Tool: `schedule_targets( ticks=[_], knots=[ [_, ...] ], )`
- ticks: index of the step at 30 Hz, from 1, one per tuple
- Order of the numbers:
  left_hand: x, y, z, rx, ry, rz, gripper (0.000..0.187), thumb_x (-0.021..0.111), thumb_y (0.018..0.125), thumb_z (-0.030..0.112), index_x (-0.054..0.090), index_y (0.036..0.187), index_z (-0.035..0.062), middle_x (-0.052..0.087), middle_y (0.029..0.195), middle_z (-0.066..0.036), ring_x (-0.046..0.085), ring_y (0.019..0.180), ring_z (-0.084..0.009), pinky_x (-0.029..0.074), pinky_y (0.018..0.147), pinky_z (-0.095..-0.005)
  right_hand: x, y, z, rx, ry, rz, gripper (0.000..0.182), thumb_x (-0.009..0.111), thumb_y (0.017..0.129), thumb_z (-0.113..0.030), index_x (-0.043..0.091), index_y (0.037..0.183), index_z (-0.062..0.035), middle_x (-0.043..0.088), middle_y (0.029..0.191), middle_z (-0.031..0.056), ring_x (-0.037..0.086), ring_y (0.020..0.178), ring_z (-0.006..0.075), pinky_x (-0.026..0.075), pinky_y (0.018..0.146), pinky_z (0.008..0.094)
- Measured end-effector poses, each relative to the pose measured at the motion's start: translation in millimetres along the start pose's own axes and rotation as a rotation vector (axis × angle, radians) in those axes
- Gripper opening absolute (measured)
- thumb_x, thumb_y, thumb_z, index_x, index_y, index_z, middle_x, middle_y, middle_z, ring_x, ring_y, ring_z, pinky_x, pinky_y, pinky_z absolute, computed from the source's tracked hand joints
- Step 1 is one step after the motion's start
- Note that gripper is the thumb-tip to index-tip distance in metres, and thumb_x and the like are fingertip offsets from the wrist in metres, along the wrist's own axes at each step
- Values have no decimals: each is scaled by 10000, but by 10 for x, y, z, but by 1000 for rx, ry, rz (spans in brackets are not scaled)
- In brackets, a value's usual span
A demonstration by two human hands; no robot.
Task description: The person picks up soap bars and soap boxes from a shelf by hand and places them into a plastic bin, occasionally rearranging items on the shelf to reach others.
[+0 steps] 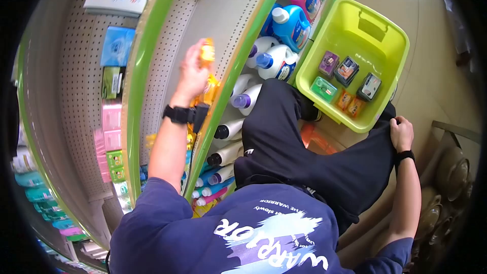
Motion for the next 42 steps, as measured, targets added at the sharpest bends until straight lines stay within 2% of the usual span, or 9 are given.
schedule_targets(
  ticks=[2, 7, 21, 22, 23, 29, 33, 38, 42],
  knots=[
    [-213, -27, -529, -190, 389, 107, 570, 616, 752, 30, 529, 1312, 90, 567, 1280, -130, 546, 1188, -324, 434, 992, -453, 62, -20, 79, -25, -7, 19, 357, 541, 822, -301, 714, 930, -8, 686, 913, 225, 651, 889, 386, 504, 829, 425],
    [-386, -127, -1338, -876, 366, -60, 579, 545, 799, 77, 506, 1368, 175, 544, 1359, -139, 460, 1306, -366, 315, 1060, -618, 75, -191, 39, 17, -72, 66, 379, 505, 848, -324, 713, 944, -22, 685, 956, 221, 648, 935, 380, 502, 858, 424],
    [-296, -610, -2120, -841, 395, 48, 559, 522, 815, 31, 512, 1358, 164, 537, 1354, -152, 462, 1294, -348, 386, 1075, -460, 138, -128, 235, 3, -64, 79, 396, 498, 865, -326, 709, 958, -5, 679, 981, 233, 637, 963, 393, 490, 890, 434],
    [-270, -630, -2210, -838, 397, 14, 550, 540, 860, 86, 469, 1390, 217, 516, 1395, -107, 479, 1293, -313, 306, 1024, -656, 108, -120, 214, 9, -57, 62, 395, 498, 862, -322, 708, 950, 0, 679, 975, 235, 636, 958, 393, 490, 888, 432],
    [-248, -628, -2329, -833, 400, 5, 550, 540, 860, 86, 469, 1390, 217, 516, 1395, -107, 479, 1293, -313, 306, 1024, -656, 91, -115, 207, 19, -58, 58, 395, 498, 862, -322, 708, 950, 0, 679, 975, 235, 636, 958, 393, 490, 888, 432],
    [-141, -650, -2616, -845, 177, 12, 580, 495, 777, -39, 539, 1342, 88, 613, 1257, -197, 580, 1182, -322, 441, 1016, -376, 61, -87, 142, 17, -44, 45, 385, 497, 854, -308, 710, 942, 1, 679, 962, 236, 638, 948, 393, 492, 881, 429],
    [-30, -636, -2709, -945, -202, 73, 601, 476, 819, -47, 434, 1417, -1, 558, 1341, -179, 562, 1202, -301, 443, 1006, -370, 39, -62, 87, 13, -75, 43, 381, 501, 849, -306, 712, 939, -2, 679, 961, 237, 641, 943, 393, 495, 874, 428],
    [-9, -649, -2855, -872, -417, 54, 578, 421, 938, 209, 346, 1462, -25, 441, 1450, -204, 416, 1349, -292, 335, 1098, -350, 77, 0, 85, -21, -64, 30, 384, 502, 846, -310, 712, 937, -2, 679, 961, 238, 643, 940, 391, 498, 867, 427],
    [24, -654, -2485, -1001, 149, -192, 889, 188, 884, 771, 108, 1564, 204, 23, 1626, -146, -21, 1501, -318, 4, 1115, -675, 50, -22, 18, 0, -92, 40, 387, 500, 844, -313, 713, 941, -5, 679, 963, 237, 642, 941, 389, 497, 867, 431]
  ],
)
Point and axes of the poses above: each hand's wrist, its own y-axis towards the middle knuckle, its own x-axis out of the palm, z = x × y, the point moved 1 cm from there along y, towards the middle knuckle
